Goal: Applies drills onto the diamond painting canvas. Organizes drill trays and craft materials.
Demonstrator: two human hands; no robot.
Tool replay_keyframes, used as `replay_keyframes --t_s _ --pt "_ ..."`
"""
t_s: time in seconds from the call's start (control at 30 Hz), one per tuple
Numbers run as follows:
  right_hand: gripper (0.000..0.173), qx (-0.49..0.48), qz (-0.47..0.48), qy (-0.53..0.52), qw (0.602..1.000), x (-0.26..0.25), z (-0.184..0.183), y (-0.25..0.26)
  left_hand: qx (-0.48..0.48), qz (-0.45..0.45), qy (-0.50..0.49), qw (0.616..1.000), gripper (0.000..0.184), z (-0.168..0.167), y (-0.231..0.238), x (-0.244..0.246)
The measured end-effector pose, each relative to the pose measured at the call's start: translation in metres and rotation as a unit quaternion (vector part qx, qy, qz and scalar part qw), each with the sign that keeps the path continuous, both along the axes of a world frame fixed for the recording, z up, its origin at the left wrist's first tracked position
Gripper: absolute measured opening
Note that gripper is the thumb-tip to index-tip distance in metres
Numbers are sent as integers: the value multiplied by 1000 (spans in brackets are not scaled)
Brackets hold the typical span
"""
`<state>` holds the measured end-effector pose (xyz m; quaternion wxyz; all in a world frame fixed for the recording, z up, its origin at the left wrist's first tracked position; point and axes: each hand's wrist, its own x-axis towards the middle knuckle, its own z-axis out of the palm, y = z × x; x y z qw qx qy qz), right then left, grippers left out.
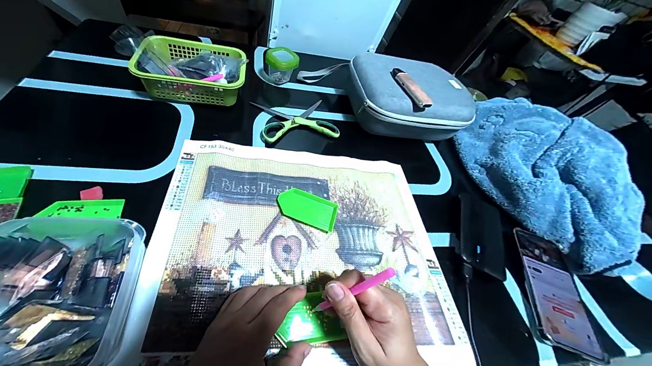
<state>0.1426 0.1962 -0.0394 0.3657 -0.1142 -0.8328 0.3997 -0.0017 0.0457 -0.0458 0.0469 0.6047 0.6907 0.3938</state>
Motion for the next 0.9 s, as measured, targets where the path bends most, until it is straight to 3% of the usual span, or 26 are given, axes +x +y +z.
replay_keyframes --t_s 0.5,0.6,0.73,0.9 --pt "36 -10 2 3 1000 -1 -1 1 18 4 2 1000 44 -2 1 0" --pt "34 -94 -10 25 995 1 3 2 12 3 -3 1000 44 -2 0 0" --pt "30 -233 -104 44 966 9 15 21 -4 -10 -15 1000 45 2 -1 -1" --pt "25 -243 -185 13 952 16 19 42 -38 -24 -35 998 46 9 -2 -2"
